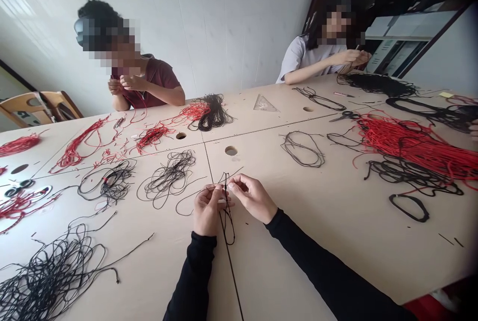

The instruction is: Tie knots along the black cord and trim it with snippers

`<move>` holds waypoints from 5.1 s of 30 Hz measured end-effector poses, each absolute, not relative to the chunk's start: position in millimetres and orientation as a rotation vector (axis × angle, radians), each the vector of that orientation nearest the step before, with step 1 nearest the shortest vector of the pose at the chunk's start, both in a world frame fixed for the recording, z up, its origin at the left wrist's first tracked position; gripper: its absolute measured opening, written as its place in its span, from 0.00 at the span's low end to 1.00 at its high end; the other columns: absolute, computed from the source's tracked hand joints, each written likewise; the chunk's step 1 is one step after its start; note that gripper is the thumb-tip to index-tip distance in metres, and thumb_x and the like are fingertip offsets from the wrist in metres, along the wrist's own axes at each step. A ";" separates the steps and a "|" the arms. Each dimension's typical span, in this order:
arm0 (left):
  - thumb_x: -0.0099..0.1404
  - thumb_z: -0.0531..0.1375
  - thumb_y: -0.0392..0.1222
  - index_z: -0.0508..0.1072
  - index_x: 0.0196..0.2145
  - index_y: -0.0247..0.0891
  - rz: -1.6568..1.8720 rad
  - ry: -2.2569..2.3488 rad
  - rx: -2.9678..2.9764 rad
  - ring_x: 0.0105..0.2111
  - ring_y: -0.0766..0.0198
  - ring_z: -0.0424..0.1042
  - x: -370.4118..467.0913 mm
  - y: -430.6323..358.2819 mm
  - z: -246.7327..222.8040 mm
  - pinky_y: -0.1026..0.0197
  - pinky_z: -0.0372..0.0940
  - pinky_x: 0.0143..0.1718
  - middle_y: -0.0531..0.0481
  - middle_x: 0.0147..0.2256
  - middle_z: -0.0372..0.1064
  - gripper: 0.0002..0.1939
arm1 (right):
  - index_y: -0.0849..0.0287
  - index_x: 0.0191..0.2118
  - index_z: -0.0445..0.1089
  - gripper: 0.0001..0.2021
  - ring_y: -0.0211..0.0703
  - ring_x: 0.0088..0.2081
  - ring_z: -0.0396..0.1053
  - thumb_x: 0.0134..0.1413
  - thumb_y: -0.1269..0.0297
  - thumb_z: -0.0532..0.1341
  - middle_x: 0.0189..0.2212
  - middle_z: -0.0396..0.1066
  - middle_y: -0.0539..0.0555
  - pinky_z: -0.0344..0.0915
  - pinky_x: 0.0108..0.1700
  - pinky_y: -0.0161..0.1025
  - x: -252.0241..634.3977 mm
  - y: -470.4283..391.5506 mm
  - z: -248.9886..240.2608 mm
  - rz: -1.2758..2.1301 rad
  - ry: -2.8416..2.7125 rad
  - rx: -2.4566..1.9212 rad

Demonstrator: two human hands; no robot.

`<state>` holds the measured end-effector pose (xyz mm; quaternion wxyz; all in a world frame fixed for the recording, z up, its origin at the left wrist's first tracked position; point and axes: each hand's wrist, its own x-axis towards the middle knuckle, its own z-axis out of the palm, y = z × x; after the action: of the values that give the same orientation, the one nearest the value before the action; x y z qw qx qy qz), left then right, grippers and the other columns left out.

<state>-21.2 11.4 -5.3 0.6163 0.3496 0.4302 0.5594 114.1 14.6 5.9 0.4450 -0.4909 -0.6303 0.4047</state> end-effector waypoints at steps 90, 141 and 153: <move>0.53 0.66 0.48 0.68 0.32 0.33 1.270 0.959 0.827 0.22 0.68 0.68 -19.4 13.4 -9.7 0.60 0.70 0.27 0.52 0.23 0.66 0.17 | 0.59 0.32 0.66 0.12 0.38 0.25 0.63 0.56 0.55 0.56 0.23 0.67 0.50 0.62 0.29 0.36 109.4 13.2 6.1 1.097 -1.500 -1.206; 0.54 0.64 0.50 0.70 0.34 0.30 1.240 0.921 0.753 0.23 0.67 0.69 -22.8 14.9 -10.2 0.60 0.70 0.27 0.48 0.26 0.69 0.19 | 0.60 0.33 0.67 0.12 0.39 0.28 0.63 0.57 0.55 0.55 0.26 0.68 0.51 0.61 0.32 0.36 109.5 13.6 4.9 1.025 -1.516 -1.218; 0.54 0.65 0.49 0.67 0.32 0.33 1.282 0.942 0.743 0.23 0.68 0.69 -22.9 14.1 -9.0 0.61 0.70 0.27 0.52 0.25 0.66 0.17 | 0.60 0.30 0.67 0.12 0.38 0.26 0.60 0.56 0.57 0.55 0.24 0.65 0.50 0.59 0.28 0.34 109.4 13.6 3.0 0.957 -1.538 -1.280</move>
<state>-22.9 14.1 -9.0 0.6387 0.3257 0.4127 0.5618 109.4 13.6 3.0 0.4457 -0.5167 -0.6206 0.3862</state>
